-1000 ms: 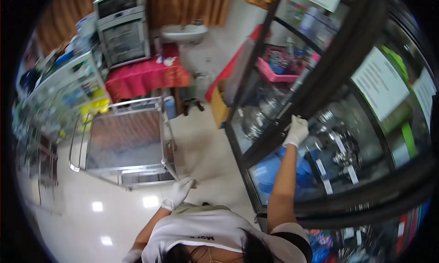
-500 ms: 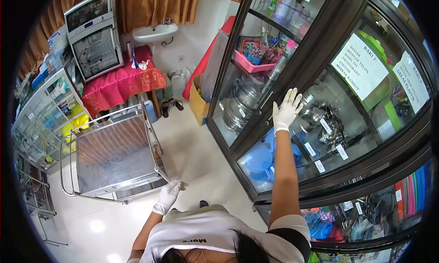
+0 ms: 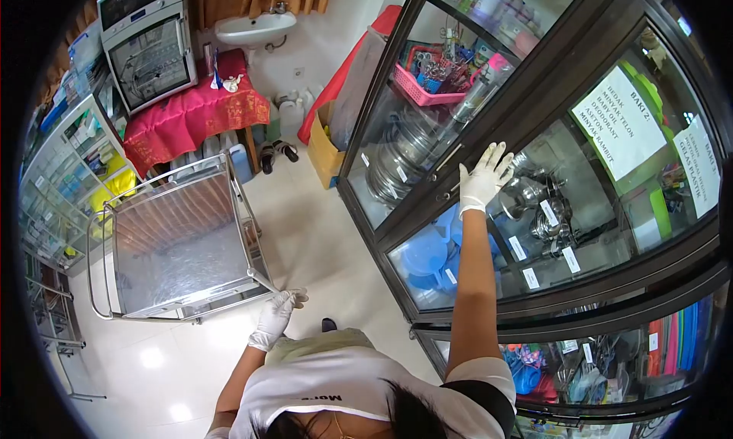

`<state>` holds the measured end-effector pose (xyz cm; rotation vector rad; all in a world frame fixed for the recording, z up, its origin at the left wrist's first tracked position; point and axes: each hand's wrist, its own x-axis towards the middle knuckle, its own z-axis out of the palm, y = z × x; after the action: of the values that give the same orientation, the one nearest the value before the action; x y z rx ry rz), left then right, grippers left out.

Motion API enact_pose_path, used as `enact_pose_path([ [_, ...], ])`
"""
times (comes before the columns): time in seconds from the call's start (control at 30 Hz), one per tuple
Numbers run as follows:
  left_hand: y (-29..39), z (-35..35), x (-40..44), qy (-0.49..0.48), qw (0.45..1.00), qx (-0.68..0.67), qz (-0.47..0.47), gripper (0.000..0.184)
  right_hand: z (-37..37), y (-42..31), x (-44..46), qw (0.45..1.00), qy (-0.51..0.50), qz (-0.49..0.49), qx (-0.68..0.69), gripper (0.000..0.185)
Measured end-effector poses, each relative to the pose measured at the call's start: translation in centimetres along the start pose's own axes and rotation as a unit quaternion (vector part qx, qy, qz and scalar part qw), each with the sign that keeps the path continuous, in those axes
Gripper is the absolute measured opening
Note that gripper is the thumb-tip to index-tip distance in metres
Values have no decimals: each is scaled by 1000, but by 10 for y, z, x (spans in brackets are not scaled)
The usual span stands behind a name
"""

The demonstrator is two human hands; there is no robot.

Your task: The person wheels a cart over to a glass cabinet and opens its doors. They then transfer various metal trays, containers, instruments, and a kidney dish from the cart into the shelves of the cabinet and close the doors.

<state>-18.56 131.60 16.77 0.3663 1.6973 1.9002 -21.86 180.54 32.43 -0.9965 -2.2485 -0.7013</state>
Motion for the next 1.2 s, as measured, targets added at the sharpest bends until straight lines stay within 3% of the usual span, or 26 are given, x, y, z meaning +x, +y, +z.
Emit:
enact_pose_path([
  [0.2, 10, 20, 27, -14, 1000, -18, 11, 23, 12, 3, 3, 1000, 0, 3, -21, 98],
  [0.43, 32, 55, 99, -97, 979, 178, 32, 24, 19, 7, 1, 1000, -5, -4, 11, 97],
  [0.5, 53, 80, 123, -82, 957, 266, 82, 24, 18, 8, 3, 999, 3, -11, 36, 96],
  [0.57, 75, 108, 151, -94, 919, 289, 252, 29, 15, 9, 3, 998, 12, -4, 66, 93],
  [0.6, 114, 127, 152, -118, 895, 325, 282, 38, 12, 10, 2, 995, 18, -6, 95, 90],
  [0.73, 167, 186, 208, -144, 809, 309, 478, 50, 3, 17, -3, 978, 45, -6, 201, 79],
  [0.83, 213, 225, 241, -162, 737, 347, 556, 56, -2, 23, -7, 943, 86, -11, 320, 66],
  [0.9, 234, 254, 262, -152, 671, 417, 593, 60, -3, 26, -16, 899, 196, -11, 391, 53],
  [0.93, 237, 268, 272, -153, 670, 416, 595, 60, -2, 24, -28, 900, 198, -10, 389, 53],
  [1.0, 236, 292, 295, -165, 596, 472, 628, 66, 4, 16, -59, 864, 240, 37, 442, 43],
  [1.07, 229, 305, 320, -181, 592, 464, 633, 68, 17, 1, -93, 836, 113, 104, 527, 29],
  [1.1, 223, 311, 331, -195, 590, 458, 636, 70, 40, -7, -107, 796, 90, 104, 590, 19],
  [1.13, 216, 316, 341, -210, 589, 452, 637, 72, 60, -12, -125, 709, -93, 241, 657, 17],
  [1.17, 212, 320, 349, -225, 587, 447, 637, 75, 74, -14, -135, 575, -267, 365, 682, 16],
  [1.2, 211, 323, 356, -228, 591, 445, 633, 75, 88, -15, -135, 575, -272, 369, 678, 16],
])
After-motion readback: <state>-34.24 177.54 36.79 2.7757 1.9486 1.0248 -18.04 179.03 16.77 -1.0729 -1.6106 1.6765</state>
